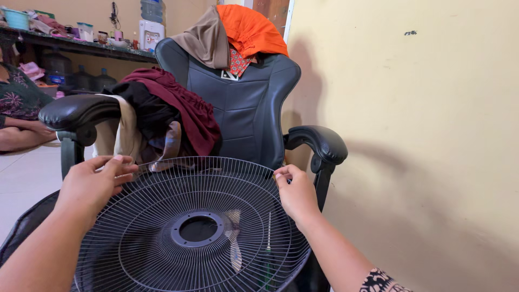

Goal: The person secures the central hub cap on a standing fan, then attaches the front wire cage and tightens a screw on the cage hinge using a screwdriver.

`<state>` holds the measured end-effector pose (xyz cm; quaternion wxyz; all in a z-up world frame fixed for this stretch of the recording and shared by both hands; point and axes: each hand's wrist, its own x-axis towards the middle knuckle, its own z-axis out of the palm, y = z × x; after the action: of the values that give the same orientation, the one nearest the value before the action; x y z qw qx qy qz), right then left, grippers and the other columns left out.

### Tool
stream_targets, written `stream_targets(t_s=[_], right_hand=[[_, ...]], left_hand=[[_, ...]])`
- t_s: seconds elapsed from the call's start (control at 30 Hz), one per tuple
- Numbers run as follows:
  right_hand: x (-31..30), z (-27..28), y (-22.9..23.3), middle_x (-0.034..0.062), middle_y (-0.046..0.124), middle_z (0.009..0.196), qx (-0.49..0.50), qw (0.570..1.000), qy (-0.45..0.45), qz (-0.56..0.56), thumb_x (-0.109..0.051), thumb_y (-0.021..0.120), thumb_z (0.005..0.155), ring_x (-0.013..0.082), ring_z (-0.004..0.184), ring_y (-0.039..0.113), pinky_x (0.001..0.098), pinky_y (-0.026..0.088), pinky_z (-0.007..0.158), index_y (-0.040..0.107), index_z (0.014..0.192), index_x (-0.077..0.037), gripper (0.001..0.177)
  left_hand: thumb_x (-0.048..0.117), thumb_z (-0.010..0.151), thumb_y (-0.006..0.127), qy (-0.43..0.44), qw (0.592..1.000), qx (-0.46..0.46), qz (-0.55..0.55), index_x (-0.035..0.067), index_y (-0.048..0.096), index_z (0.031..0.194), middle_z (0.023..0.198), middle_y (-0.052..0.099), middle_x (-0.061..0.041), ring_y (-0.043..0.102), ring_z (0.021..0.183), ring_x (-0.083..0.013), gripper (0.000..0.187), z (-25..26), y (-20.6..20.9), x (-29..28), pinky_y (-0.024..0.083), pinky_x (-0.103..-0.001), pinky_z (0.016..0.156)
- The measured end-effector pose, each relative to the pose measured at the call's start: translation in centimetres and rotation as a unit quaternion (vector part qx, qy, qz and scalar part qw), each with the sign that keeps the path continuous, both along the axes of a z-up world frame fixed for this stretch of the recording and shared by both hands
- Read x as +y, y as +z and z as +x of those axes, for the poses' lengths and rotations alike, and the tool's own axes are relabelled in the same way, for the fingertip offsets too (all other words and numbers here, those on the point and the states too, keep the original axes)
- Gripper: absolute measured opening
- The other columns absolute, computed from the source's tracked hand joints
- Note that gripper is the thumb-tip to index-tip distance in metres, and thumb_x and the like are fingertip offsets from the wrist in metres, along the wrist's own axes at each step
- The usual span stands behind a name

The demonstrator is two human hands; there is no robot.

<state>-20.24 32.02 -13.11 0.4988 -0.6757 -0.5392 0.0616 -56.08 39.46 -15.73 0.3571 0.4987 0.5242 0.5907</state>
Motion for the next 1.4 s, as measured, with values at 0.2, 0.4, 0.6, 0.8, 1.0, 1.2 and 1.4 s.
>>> stream_targets(t_s=[0.2, 0.4, 0.6, 0.8, 1.0, 1.2, 1.4], right_hand=[[1.9, 3.1, -0.6, 0.0098, 0.076, 0.111, -0.103, 0.991, -0.087, -0.011, -0.024, 0.061, 0.096, 0.0248, 0.104, 0.071, 0.0368, 0.054, 0.093, 0.075, 0.112, -0.014, 0.023], [5.4, 8.6, -3.4, 0.0096, 0.073, 0.115, -0.032, 0.996, 0.004, -0.084, -0.018, 0.061, 0.096, 0.024, 0.106, 0.069, 0.0366, 0.052, 0.093, 0.066, 0.128, -0.01, 0.034], [7.8, 10.9, -5.9, 0.0132, 0.07, 0.104, 0.202, 0.963, 0.125, -0.126, -0.006, 0.053, 0.1, 0.0199, 0.087, 0.069, 0.0324, 0.056, 0.077, 0.059, 0.142, -0.008, 0.042], [6.8, 10.7, -5.8, 0.0111, 0.074, 0.102, 0.371, 0.911, 0.142, -0.111, -0.002, 0.044, 0.1, 0.0198, 0.083, 0.074, 0.0311, 0.063, 0.073, 0.055, 0.144, -0.01, 0.046], [6.4, 10.3, -5.6, 0.014, 0.075, 0.104, 0.414, 0.893, 0.128, -0.121, -0.014, 0.042, 0.105, 0.0233, 0.088, 0.074, 0.037, 0.063, 0.076, 0.06, 0.139, -0.009, 0.039], [5.6, 10.5, -5.3, 0.013, 0.074, 0.107, 0.449, 0.875, 0.15, -0.101, -0.017, 0.042, 0.106, 0.0247, 0.092, 0.073, 0.0393, 0.063, 0.08, 0.063, 0.135, -0.007, 0.037], [1.9, 12.3, -3.2, 0.0117, 0.073, 0.11, 0.438, 0.883, 0.16, -0.046, -0.015, 0.041, 0.105, 0.0214, 0.093, 0.072, 0.0359, 0.061, 0.083, 0.063, 0.135, -0.006, 0.038]], left_hand=[[0.033, 0.105, 0.057, 0.1, 0.987, 0.123, 0.015, 0.011, 0.075, 0.122, 0.109, 0.079, -0.01, 0.073, 0.102, -0.0234, 0.033, -1.3, -2.2, 0.8, 0.052, -0.037, 0.088], [0.037, 0.102, 0.063, 0.242, 0.931, 0.272, 0.033, 0.023, 0.079, 0.125, 0.114, 0.078, -0.011, 0.07, 0.107, -0.0346, 0.032, -5.3, -5.1, 4.1, 0.051, -0.047, 0.093], [0.033, 0.094, 0.072, 0.257, 0.91, 0.326, -0.015, 0.017, 0.079, 0.127, 0.113, 0.079, -0.014, 0.072, 0.107, -0.035, 0.037, -10.9, -10.7, 11.7, 0.054, -0.047, 0.093], [0.027, 0.093, 0.074, 0.217, 0.918, 0.331, -0.007, 0.008, 0.078, 0.126, 0.11, 0.08, -0.02, 0.077, 0.104, -0.0352, 0.038, -15.0, -14.7, 15.6, 0.056, -0.044, 0.099], [0.032, 0.089, 0.081, 0.189, 0.865, 0.462, -0.05, 0.016, 0.072, 0.138, 0.123, 0.078, -0.015, 0.073, 0.111, -0.0307, 0.053, -14.6, -15.5, 13.8, 0.056, -0.041, 0.097], [-0.011, 0.095, 0.052, 0.043, 0.99, 0.122, -0.059, 0.005, 0.052, 0.153, 0.127, 0.07, -0.014, 0.074, 0.088, -0.0374, 0.06, -14.9, -16.9, 17.3, 0.059, -0.049, 0.06], [-0.009, 0.107, 0.042, 0.06, 0.994, 0.056, 0.065, 0.002, 0.053, 0.152, 0.128, 0.068, -0.016, 0.068, 0.075, -0.0305, 0.047, -11.3, -18.4, 18.7, 0.05, -0.041, 0.05]])
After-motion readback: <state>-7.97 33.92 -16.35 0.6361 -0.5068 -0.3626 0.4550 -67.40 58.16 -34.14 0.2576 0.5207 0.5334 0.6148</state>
